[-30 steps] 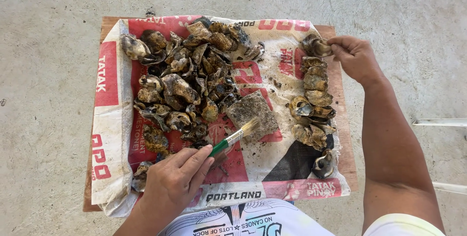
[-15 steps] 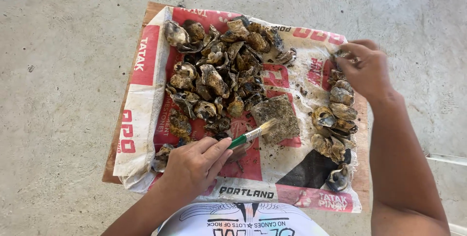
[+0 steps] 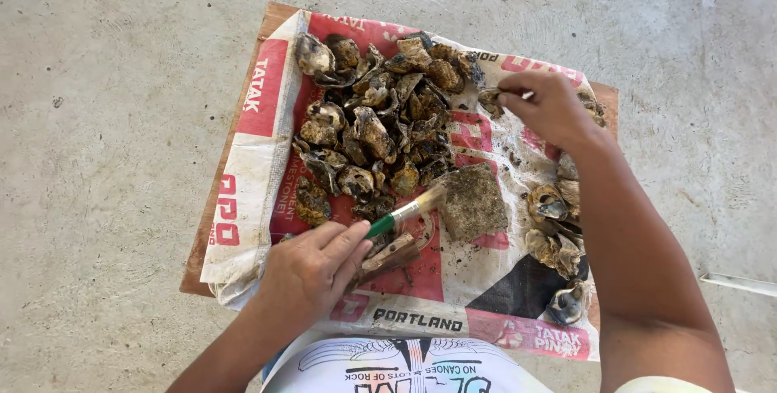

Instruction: Cleaning and scraping barnacles and debris off of oyster shells using a small tool and a brush.

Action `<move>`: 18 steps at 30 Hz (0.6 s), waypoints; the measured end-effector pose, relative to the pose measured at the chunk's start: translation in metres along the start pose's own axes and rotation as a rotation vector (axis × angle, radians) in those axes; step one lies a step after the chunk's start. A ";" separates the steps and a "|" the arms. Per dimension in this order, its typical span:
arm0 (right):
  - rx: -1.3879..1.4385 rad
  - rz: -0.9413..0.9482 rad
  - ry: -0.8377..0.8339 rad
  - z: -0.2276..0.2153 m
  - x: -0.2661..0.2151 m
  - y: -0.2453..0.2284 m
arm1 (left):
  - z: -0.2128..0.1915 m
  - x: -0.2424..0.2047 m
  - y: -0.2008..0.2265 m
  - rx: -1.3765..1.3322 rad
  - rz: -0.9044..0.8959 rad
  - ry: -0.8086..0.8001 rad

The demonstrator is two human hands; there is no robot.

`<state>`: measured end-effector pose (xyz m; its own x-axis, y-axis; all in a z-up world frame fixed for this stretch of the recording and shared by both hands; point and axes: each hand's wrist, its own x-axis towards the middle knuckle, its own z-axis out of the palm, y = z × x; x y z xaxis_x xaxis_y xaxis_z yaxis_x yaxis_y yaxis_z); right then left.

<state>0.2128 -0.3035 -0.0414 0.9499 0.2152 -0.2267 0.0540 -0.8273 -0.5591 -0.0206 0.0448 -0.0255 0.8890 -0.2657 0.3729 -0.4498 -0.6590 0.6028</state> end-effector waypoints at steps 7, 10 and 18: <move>0.375 0.187 0.010 -0.002 -0.073 -0.022 | 0.018 0.002 -0.035 0.139 0.025 0.091; 0.789 0.229 -0.013 0.019 -0.100 -0.023 | 0.015 0.015 -0.033 0.294 0.031 0.102; 1.204 0.091 0.122 0.077 -0.154 -0.036 | 0.051 0.044 0.017 0.213 0.308 0.088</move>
<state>0.0412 -0.2668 -0.0475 0.9615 0.0779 -0.2634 -0.2736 0.1890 -0.9431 0.0152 -0.0138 -0.0343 0.7002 -0.4188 0.5782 -0.6585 -0.6919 0.2962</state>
